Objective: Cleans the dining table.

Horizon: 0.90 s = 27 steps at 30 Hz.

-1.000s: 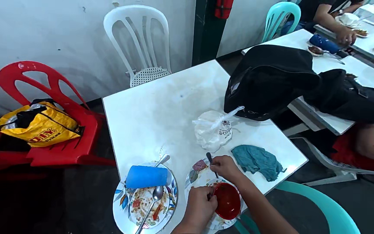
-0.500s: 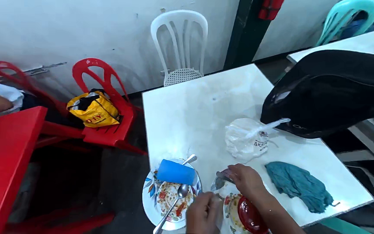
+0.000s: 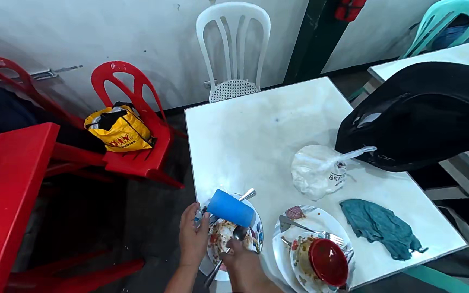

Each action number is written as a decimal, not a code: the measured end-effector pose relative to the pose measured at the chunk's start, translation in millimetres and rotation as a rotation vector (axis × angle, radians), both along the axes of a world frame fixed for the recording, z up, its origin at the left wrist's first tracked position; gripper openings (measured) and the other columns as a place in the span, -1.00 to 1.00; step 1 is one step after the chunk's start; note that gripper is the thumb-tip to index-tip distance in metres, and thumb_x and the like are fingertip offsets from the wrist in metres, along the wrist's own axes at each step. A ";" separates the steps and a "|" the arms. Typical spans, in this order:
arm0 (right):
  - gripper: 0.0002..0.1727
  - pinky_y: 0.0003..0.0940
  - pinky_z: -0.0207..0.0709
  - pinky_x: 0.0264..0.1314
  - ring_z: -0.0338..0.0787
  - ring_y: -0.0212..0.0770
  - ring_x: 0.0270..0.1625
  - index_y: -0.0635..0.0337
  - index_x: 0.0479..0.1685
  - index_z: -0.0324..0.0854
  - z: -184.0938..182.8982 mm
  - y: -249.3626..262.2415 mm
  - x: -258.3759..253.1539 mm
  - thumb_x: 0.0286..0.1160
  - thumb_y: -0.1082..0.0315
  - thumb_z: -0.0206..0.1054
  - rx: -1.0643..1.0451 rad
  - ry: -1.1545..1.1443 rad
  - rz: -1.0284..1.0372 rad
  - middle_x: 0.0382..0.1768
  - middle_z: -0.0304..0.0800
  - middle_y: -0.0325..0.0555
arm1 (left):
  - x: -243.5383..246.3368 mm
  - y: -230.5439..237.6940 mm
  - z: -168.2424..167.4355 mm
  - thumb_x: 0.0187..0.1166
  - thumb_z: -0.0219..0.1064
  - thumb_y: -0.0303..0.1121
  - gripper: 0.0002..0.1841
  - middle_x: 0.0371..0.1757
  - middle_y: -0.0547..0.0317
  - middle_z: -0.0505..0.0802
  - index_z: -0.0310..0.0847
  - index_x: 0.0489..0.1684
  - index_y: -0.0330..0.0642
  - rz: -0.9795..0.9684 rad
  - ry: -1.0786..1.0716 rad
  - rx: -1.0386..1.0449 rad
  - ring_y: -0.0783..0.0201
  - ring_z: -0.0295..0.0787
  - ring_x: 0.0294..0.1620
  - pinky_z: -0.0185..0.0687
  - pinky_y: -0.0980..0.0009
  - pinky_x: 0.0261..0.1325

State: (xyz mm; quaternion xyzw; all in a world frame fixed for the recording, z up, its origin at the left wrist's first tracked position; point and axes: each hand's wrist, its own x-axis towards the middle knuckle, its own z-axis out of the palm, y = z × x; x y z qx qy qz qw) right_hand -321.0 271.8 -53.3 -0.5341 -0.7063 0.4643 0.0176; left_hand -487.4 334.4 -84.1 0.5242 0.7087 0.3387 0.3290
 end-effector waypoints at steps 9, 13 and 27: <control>-0.75 0.22 0.71 -0.02 0.83 0.30 0.07 0.26 -0.02 0.81 -10.1 7.2 -27.4 0.57 0.54 0.20 0.236 -0.044 0.211 -0.03 0.81 0.28 | -9.8 19.6 -0.1 0.48 0.43 -0.28 -0.79 0.15 0.02 0.82 0.79 -0.14 -0.24 -0.238 -0.299 -0.163 0.24 0.77 0.18 0.72 0.31 0.23; -0.77 0.21 0.72 -0.09 0.84 0.24 0.01 0.20 -0.14 0.83 38.1 15.5 10.1 0.36 0.60 0.31 0.311 0.011 0.116 -0.12 0.82 0.20 | -21.3 20.2 6.7 0.41 0.45 -0.30 -0.84 0.40 -0.06 0.73 0.77 -0.34 -0.22 -0.210 -0.433 -0.202 0.14 0.67 0.40 0.68 0.24 0.33; -0.67 0.16 0.54 0.49 0.79 0.09 0.32 0.13 0.25 0.81 22.6 51.6 230.0 0.72 0.31 0.19 0.069 -0.261 -0.492 0.22 0.85 0.08 | -36.3 -40.9 20.2 0.41 0.59 -0.17 -0.77 0.36 0.11 0.81 0.86 -0.18 -0.11 -0.338 -0.730 -0.151 0.24 0.81 0.26 0.80 0.23 0.27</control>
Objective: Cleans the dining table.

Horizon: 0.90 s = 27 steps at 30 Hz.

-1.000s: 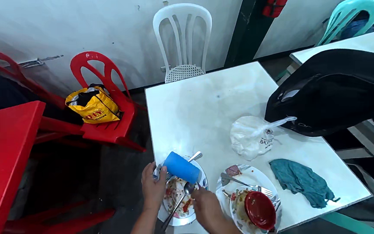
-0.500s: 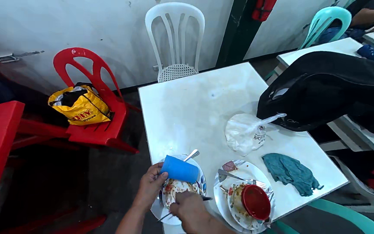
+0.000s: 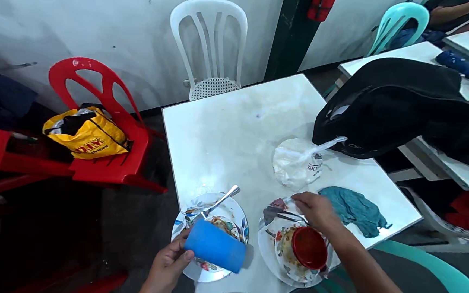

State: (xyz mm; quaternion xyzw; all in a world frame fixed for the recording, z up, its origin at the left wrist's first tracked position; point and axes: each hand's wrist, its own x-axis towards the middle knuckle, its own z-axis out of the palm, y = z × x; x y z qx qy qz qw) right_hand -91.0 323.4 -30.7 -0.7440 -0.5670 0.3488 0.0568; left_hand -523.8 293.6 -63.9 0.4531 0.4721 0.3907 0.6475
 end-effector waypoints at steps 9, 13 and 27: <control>-0.69 0.19 0.68 0.19 0.86 0.10 0.04 0.32 0.15 0.78 -7.0 -95.6 67.3 0.59 0.32 0.32 0.096 0.035 -0.383 0.07 0.86 0.20 | 121.3 29.5 16.5 0.57 0.42 -0.23 -0.73 0.58 -0.09 0.63 0.78 -0.33 -0.32 -0.610 0.156 0.213 0.18 0.60 0.55 0.61 0.24 0.50; -0.55 0.27 0.68 0.11 0.82 0.21 0.11 0.38 0.31 0.66 -16.7 -114.3 72.2 0.74 0.16 0.22 -0.057 0.158 -0.491 0.17 0.77 0.31 | 154.8 55.6 26.4 0.60 0.39 -0.32 -0.77 0.62 -0.08 0.58 0.77 -0.21 -0.37 -0.846 0.214 0.144 0.20 0.56 0.58 0.54 0.26 0.54; 0.08 0.45 0.51 0.28 0.44 0.44 0.55 0.21 0.81 0.17 -45.3 -122.3 27.8 0.34 -0.32 0.35 -0.079 0.427 -0.704 0.63 0.25 0.52 | 203.0 -22.1 -19.4 0.50 0.45 0.04 0.03 0.72 -0.43 0.36 -0.02 0.79 -0.52 -0.227 0.363 -0.060 -0.09 0.38 0.71 0.34 0.07 0.73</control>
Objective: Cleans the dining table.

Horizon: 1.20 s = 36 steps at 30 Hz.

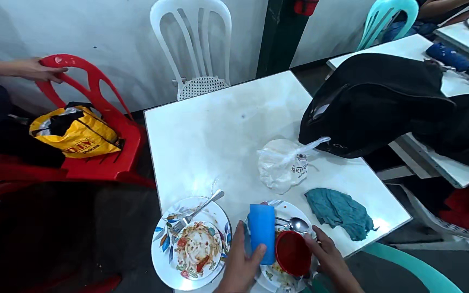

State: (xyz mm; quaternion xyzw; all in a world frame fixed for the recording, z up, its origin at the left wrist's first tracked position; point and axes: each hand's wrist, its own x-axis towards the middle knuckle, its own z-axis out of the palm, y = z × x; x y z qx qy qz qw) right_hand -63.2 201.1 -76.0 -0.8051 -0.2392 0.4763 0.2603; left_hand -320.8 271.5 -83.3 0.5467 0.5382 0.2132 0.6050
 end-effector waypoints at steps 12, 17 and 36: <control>0.12 0.12 0.51 0.46 0.48 0.34 0.50 0.38 0.71 0.29 32.7 -0.4 -16.3 0.04 0.03 0.69 0.113 -0.125 0.231 0.54 0.30 0.60 | -7.5 1.3 31.8 0.40 0.52 0.00 -0.20 0.71 -0.46 0.32 0.46 0.67 -0.18 0.029 0.027 -0.002 -0.34 0.27 0.69 0.36 -0.16 0.63; 0.12 0.12 0.45 0.54 0.49 0.33 0.53 0.48 0.69 0.27 58.4 17.1 -59.6 0.10 0.03 0.69 0.195 -0.088 0.386 0.51 0.37 0.60 | -67.5 4.1 53.7 0.39 0.55 -0.03 -0.19 0.74 -0.46 0.29 0.45 0.67 -0.20 0.128 -0.017 -0.008 -0.30 0.24 0.73 0.38 -0.13 0.64; -0.19 0.16 0.09 0.85 0.14 0.31 0.83 0.33 0.67 0.40 37.7 81.6 -158.9 0.46 0.01 0.39 0.109 -0.208 0.551 0.75 0.19 0.40 | -222.5 39.0 29.0 0.31 0.55 -0.11 0.03 0.71 -0.24 0.43 0.06 0.82 -0.35 0.225 -0.081 -0.011 0.12 0.50 0.62 0.54 0.23 0.58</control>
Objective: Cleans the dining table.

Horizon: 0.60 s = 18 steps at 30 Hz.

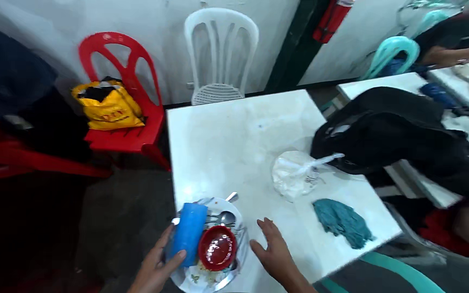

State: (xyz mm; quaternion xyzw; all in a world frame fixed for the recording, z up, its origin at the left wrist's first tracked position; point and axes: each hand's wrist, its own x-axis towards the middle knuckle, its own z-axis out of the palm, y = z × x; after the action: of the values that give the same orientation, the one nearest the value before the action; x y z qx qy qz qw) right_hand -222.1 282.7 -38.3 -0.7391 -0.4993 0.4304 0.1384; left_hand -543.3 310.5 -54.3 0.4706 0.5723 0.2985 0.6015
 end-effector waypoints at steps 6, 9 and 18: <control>-0.31 0.64 -0.21 0.72 -0.06 0.52 0.85 0.23 0.70 0.41 -35.4 -29.0 199.1 0.69 -0.01 0.16 0.103 -0.682 -0.160 0.80 0.12 0.35 | -17.5 5.3 -22.3 0.81 -0.10 0.11 -0.23 0.61 -0.32 0.50 0.13 0.74 -0.45 0.150 0.037 -0.054 0.03 0.51 0.57 0.49 0.06 0.56; -0.17 0.63 -0.27 0.74 -0.23 0.71 0.81 0.20 0.85 0.15 -49.6 -26.1 239.6 0.81 -0.24 -0.13 -0.043 -0.496 -0.553 0.81 -0.22 0.61 | -13.8 15.4 -28.8 0.88 -0.38 0.05 -0.33 0.22 0.04 0.74 0.42 0.46 -0.34 0.353 0.043 -0.191 0.26 0.74 0.16 0.68 0.18 0.22; -0.29 0.68 -0.10 0.67 0.08 0.61 0.78 -0.22 0.65 0.54 -99.5 -88.4 13.4 0.76 -0.31 -0.20 0.409 -0.501 0.258 0.76 0.17 0.45 | -6.2 5.4 -60.9 0.87 -0.04 -0.22 -0.59 -0.01 0.11 0.86 0.54 0.31 -0.39 0.415 -0.052 -0.207 0.30 0.85 -0.03 0.79 0.21 0.15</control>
State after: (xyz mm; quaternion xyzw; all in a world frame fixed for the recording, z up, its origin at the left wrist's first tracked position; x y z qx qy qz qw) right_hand -208.7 194.3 -137.8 -0.7095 -0.6831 0.1404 0.1014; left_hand -549.5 315.9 -115.2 0.2707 0.6689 0.3676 0.5867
